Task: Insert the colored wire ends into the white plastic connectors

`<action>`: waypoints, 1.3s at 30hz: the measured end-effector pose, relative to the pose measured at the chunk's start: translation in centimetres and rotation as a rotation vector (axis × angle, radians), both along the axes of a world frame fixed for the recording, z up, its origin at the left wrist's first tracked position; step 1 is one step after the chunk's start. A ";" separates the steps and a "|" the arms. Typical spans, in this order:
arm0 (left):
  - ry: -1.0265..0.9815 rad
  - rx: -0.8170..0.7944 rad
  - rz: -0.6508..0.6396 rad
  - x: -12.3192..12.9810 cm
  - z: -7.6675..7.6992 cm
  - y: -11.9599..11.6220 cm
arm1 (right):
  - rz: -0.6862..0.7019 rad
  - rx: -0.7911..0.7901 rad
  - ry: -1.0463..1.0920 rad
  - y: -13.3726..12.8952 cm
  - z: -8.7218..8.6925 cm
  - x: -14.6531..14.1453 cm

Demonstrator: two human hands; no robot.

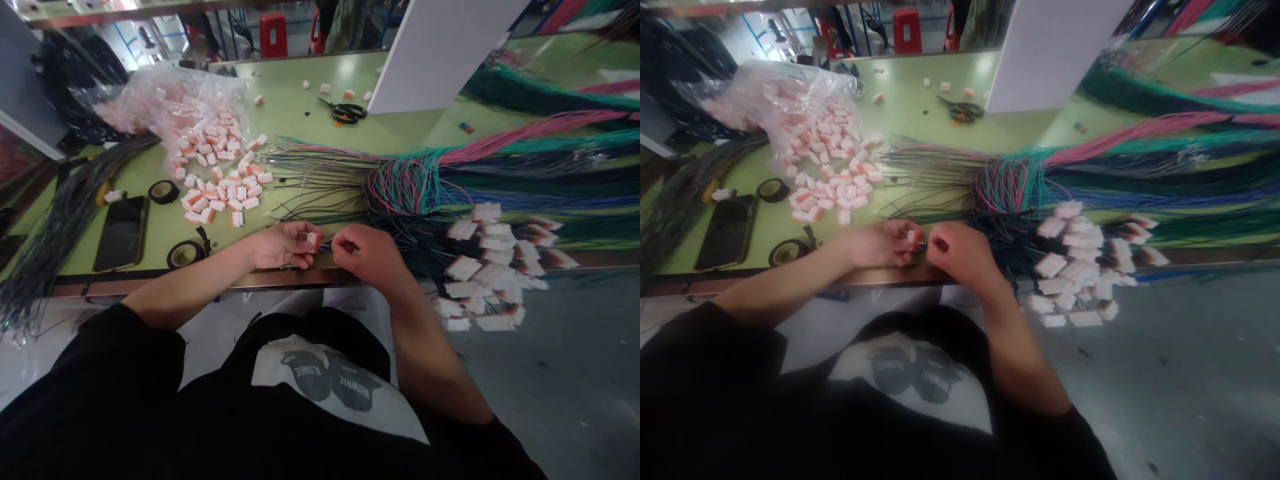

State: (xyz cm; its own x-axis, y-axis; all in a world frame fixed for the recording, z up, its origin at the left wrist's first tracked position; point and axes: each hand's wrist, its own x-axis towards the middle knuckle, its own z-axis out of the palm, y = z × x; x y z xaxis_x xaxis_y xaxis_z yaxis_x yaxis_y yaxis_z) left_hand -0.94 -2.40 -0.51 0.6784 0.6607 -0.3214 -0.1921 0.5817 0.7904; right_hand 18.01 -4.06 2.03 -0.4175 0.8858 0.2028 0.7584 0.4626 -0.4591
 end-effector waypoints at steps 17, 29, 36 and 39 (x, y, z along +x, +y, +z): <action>0.053 0.033 0.029 0.3 0.2 -0.3 | 0.073 0.068 -0.058 0.1 -0.8 -0.7; 0.116 0.071 0.061 0.8 0.0 -0.4 | 0.093 0.096 0.119 -0.1 -1.4 -0.3; 0.137 0.120 0.042 1.0 0.0 -0.5 | 0.140 0.157 0.023 -0.5 -1.3 0.2; 0.163 0.125 0.053 1.1 0.2 -0.6 | 0.163 0.230 -0.009 -0.5 -1.5 0.4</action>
State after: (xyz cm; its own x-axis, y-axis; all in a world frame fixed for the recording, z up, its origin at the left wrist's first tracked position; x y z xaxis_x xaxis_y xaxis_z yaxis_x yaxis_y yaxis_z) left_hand 0.14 -3.00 -0.27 0.5869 0.7360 -0.3374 -0.0834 0.4695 0.8790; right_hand 18.41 -4.61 0.51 -0.5531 0.7382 0.3862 0.6691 0.6698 -0.3220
